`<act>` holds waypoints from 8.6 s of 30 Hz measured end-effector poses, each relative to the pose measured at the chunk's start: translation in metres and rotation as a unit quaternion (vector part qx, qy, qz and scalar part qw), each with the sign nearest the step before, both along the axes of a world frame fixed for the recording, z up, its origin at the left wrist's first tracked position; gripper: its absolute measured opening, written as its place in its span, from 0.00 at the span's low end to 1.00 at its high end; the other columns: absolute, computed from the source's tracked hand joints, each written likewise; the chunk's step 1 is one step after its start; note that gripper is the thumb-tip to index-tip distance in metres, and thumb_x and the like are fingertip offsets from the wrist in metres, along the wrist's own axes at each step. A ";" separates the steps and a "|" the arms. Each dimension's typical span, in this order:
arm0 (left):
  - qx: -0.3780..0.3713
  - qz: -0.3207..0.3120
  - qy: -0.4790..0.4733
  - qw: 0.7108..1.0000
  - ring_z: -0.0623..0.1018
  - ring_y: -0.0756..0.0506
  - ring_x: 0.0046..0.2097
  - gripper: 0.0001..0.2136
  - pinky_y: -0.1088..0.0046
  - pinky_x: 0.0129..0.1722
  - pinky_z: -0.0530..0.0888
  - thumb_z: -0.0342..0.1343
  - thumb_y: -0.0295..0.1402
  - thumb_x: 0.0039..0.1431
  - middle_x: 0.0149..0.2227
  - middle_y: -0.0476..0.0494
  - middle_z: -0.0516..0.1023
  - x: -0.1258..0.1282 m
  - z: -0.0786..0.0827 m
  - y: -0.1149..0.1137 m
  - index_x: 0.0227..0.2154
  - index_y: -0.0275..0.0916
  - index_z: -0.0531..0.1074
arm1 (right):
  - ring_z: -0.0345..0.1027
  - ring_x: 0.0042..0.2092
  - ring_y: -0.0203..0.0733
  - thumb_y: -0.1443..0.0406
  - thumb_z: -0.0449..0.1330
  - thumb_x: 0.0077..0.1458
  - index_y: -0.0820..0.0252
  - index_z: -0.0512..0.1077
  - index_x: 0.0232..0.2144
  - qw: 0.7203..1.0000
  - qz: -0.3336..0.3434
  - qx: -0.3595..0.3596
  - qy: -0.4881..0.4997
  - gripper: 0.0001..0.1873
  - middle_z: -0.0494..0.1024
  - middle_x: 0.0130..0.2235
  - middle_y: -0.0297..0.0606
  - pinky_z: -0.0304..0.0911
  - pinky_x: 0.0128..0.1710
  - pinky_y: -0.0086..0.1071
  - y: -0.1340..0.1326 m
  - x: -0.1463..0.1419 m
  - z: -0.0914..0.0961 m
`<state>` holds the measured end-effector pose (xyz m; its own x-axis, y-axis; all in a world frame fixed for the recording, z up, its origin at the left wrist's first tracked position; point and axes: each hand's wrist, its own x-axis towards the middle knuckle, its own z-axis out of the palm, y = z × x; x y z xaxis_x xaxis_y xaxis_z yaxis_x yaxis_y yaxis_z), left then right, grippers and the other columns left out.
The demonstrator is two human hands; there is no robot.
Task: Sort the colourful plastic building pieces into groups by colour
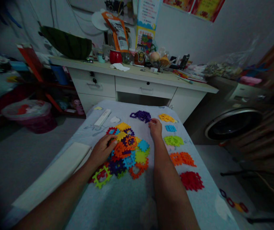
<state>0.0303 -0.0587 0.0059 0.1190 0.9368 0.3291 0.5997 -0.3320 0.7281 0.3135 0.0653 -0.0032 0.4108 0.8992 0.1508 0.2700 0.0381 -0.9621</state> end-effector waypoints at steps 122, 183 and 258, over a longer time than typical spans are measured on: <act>0.016 -0.003 0.003 1.000 0.76 0.41 0.48 0.14 0.61 0.51 0.71 0.49 0.41 0.63 0.45 0.42 0.77 0.001 -0.001 -0.001 0.44 0.41 0.73 | 0.70 0.47 0.42 0.65 0.57 0.52 0.56 0.78 0.37 0.950 0.273 0.041 -0.149 0.11 0.79 0.43 0.37 0.62 0.53 0.39 -0.015 -0.063 0.019; 0.003 0.005 -0.003 1.000 0.76 0.41 0.48 0.15 0.60 0.51 0.71 0.49 0.41 0.61 0.45 0.41 0.78 0.001 -0.002 0.000 0.43 0.40 0.73 | 0.72 0.37 0.40 0.68 0.59 0.49 0.62 0.77 0.36 0.937 0.264 0.012 -0.230 0.10 0.80 0.36 0.38 0.67 0.43 0.33 0.007 -0.032 0.030; 0.002 0.010 0.010 1.000 0.77 0.41 0.48 0.16 0.62 0.50 0.72 0.49 0.43 0.61 0.45 0.42 0.78 0.000 0.000 0.001 0.44 0.40 0.74 | 0.73 0.36 0.51 0.63 0.62 0.48 0.64 0.75 0.31 0.894 -0.183 -0.225 -0.342 0.09 0.75 0.28 0.45 0.66 0.32 0.38 0.051 0.140 0.033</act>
